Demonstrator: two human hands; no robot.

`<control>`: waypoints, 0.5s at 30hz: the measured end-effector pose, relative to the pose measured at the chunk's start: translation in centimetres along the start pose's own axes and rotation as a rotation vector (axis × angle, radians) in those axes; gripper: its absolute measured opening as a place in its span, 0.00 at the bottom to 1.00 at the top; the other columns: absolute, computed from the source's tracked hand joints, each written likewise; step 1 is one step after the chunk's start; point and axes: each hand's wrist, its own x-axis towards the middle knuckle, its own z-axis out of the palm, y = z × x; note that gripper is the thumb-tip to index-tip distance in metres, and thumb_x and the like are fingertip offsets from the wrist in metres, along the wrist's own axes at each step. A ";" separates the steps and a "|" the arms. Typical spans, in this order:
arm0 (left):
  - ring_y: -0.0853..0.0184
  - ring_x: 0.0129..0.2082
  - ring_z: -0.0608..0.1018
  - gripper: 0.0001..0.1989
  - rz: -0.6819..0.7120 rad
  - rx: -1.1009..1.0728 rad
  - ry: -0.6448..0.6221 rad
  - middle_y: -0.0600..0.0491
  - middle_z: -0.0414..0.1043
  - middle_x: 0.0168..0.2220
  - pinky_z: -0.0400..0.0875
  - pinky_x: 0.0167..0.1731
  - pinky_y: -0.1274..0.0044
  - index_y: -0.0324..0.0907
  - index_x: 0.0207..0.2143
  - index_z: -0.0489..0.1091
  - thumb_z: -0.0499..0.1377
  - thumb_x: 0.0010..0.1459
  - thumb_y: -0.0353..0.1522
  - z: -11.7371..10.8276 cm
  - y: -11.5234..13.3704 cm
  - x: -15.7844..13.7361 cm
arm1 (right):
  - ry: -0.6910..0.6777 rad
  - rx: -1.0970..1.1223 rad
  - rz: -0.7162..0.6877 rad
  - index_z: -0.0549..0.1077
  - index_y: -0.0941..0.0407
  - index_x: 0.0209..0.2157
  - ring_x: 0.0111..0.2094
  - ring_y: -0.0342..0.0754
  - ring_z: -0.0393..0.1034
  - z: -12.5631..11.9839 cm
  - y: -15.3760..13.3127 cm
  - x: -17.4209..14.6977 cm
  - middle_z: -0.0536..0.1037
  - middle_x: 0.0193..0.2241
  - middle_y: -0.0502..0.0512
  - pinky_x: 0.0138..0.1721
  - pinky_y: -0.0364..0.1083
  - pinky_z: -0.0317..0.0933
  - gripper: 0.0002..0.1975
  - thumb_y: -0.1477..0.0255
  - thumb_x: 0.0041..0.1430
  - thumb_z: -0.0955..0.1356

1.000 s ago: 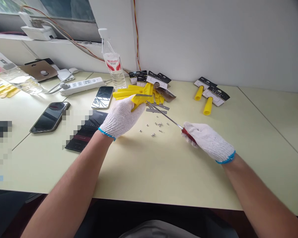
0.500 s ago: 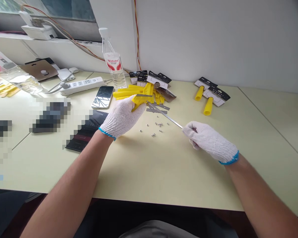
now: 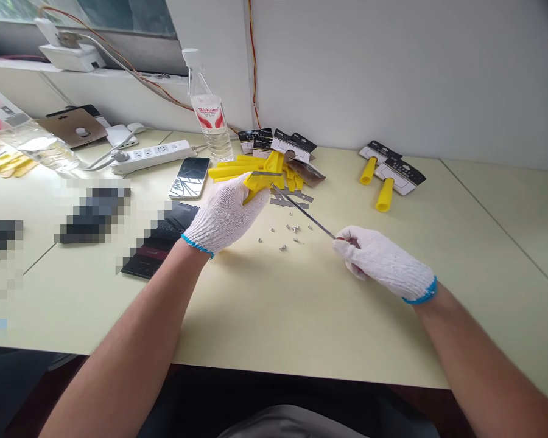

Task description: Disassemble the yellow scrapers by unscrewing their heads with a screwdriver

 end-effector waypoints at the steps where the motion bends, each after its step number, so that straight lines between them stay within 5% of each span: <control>1: 0.68 0.28 0.70 0.17 -0.012 0.032 -0.004 0.55 0.66 0.23 0.66 0.34 0.75 0.44 0.24 0.60 0.58 0.66 0.35 -0.1 0.0 0.0 | -0.035 0.074 -0.009 0.70 0.55 0.35 0.21 0.40 0.60 0.0 0.1 0.0 0.71 0.21 0.48 0.22 0.41 0.53 0.25 0.45 0.67 0.67; 5: 0.69 0.28 0.70 0.13 -0.040 0.093 -0.065 0.55 0.68 0.25 0.67 0.34 0.75 0.43 0.28 0.68 0.57 0.67 0.34 -0.3 0.2 -0.2 | -0.072 0.266 0.006 0.74 0.56 0.34 0.23 0.42 0.64 0.0 0.9 0.2 0.75 0.27 0.54 0.22 0.42 0.55 0.33 0.39 0.67 0.62; 11: 0.67 0.33 0.74 0.13 -0.062 0.069 -0.071 0.54 0.71 0.26 0.70 0.39 0.76 0.43 0.27 0.65 0.58 0.67 0.34 -0.4 0.5 -0.1 | 0.118 -0.039 -0.037 0.65 0.53 0.31 0.21 0.42 0.59 -0.6 0.3 0.1 0.71 0.20 0.49 0.24 0.43 0.54 0.27 0.43 0.65 0.68; 15: 0.65 0.36 0.77 0.15 -0.038 0.063 -0.063 0.54 0.69 0.23 0.71 0.44 0.74 0.44 0.25 0.63 0.58 0.67 0.34 -0.3 0.5 0.0 | 0.006 0.117 -0.040 0.72 0.54 0.35 0.20 0.42 0.60 -0.2 0.3 -0.3 0.74 0.22 0.51 0.22 0.43 0.53 0.29 0.41 0.68 0.62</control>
